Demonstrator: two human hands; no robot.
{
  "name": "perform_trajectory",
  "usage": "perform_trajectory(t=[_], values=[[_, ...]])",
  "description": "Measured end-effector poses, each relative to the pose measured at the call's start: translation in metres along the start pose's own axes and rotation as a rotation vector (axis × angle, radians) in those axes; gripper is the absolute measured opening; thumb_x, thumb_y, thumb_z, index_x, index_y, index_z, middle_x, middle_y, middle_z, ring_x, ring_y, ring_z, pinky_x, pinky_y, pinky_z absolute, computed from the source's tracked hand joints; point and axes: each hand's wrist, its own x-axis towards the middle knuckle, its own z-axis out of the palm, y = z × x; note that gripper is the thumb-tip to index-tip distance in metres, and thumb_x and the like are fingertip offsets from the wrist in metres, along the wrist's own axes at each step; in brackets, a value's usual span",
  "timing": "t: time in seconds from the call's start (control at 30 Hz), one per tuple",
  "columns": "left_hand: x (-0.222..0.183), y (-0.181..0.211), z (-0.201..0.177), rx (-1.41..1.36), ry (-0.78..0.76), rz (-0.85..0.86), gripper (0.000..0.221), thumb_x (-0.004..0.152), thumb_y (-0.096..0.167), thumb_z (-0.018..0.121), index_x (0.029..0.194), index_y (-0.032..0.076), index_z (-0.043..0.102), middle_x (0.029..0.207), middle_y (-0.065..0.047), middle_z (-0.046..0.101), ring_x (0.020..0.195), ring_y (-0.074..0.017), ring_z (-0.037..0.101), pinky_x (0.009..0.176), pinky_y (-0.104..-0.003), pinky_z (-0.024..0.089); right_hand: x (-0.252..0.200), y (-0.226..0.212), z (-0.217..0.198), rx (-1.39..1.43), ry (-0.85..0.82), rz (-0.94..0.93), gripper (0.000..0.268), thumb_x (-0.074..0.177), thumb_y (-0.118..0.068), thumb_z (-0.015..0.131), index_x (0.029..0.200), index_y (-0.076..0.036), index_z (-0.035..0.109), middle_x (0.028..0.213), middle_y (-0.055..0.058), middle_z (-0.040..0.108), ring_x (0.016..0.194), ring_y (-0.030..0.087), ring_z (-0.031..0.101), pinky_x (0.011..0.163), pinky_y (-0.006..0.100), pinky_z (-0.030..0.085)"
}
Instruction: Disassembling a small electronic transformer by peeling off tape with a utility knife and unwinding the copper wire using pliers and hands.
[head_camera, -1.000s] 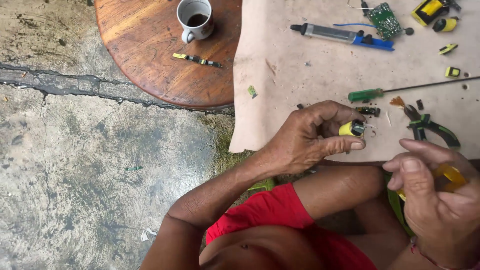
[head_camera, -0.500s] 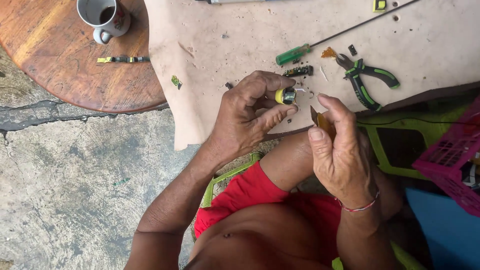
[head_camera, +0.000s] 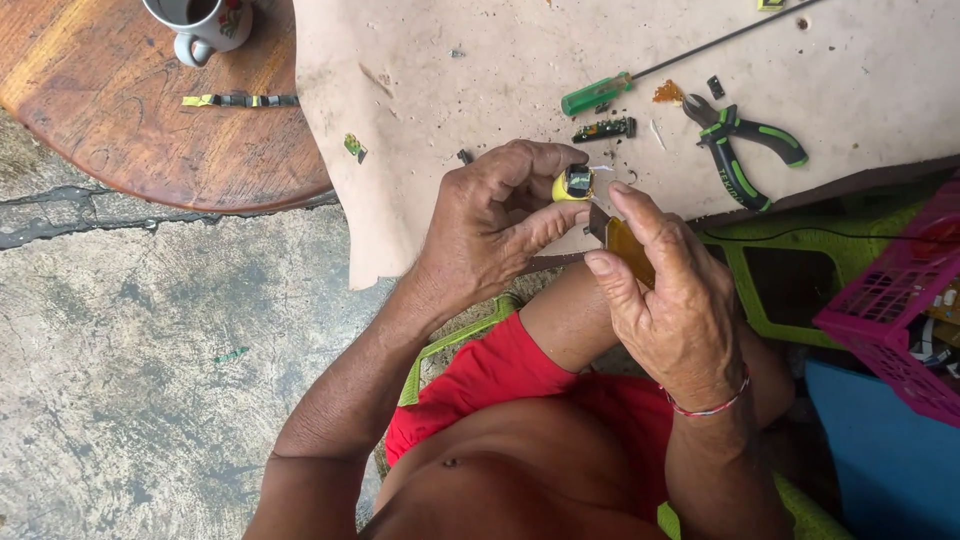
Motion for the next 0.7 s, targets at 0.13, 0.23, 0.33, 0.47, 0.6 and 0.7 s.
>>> perform_trajectory(t=[0.13,0.23,0.33,0.47,0.6,0.7], values=[[-0.001,0.001,0.0,0.004,-0.002,-0.042,0.03,0.096,0.015,0.076,0.12,0.002,0.064,0.102,-0.005,0.07,0.082,-0.0065,0.064,0.064,-0.02,0.054,0.0,0.0,-0.001,0.006,0.002,0.006,0.045,0.109,-0.021,0.061,0.146,0.004,0.052,0.133,0.023,0.068,0.116,0.04,0.07,0.101,0.046,0.054],[-0.001,0.003,-0.001,-0.102,-0.008,-0.085,0.029,0.094,0.014,0.078,0.118,0.004,0.064,0.105,-0.004,0.072,0.089,-0.0086,0.069,0.071,-0.02,0.057,0.0,-0.004,-0.001,0.053,0.005,0.007,0.044,0.109,-0.021,0.059,0.144,0.004,0.053,0.136,0.023,0.068,0.12,0.039,0.07,0.104,0.045,0.054],[0.0,0.004,-0.004,-0.197,-0.033,-0.106,0.03,0.093,0.013,0.079,0.116,0.004,0.063,0.105,-0.006,0.074,0.095,-0.0124,0.073,0.082,-0.023,0.061,0.002,-0.008,-0.001,0.114,0.013,0.018,0.041,0.109,-0.019,0.057,0.143,0.004,0.054,0.138,0.024,0.067,0.124,0.038,0.069,0.107,0.044,0.054],[-0.002,0.007,-0.004,-0.296,-0.082,-0.169,0.032,0.093,0.013,0.078,0.117,0.003,0.061,0.103,-0.01,0.074,0.094,-0.0129,0.072,0.083,-0.026,0.064,0.005,-0.011,0.0,0.168,0.028,0.014,0.036,0.109,-0.014,0.056,0.14,0.004,0.056,0.136,0.024,0.067,0.123,0.037,0.07,0.108,0.043,0.054],[-0.001,0.007,-0.003,-0.199,-0.064,-0.125,0.032,0.094,0.019,0.078,0.118,0.005,0.062,0.1,-0.006,0.073,0.09,-0.0078,0.069,0.08,-0.023,0.06,0.004,-0.009,0.002,0.135,0.052,-0.013,0.036,0.11,-0.017,0.055,0.14,0.004,0.059,0.126,0.022,0.07,0.109,0.036,0.071,0.099,0.043,0.056],[0.002,0.01,-0.001,-0.138,-0.023,-0.017,0.022,0.095,0.017,0.076,0.107,0.007,0.06,0.098,-0.003,0.065,0.079,-0.0064,0.06,0.066,-0.021,0.052,0.005,-0.009,0.003,0.166,0.066,-0.007,0.032,0.111,-0.009,0.053,0.137,0.008,0.059,0.128,0.026,0.07,0.114,0.037,0.072,0.102,0.043,0.056]])
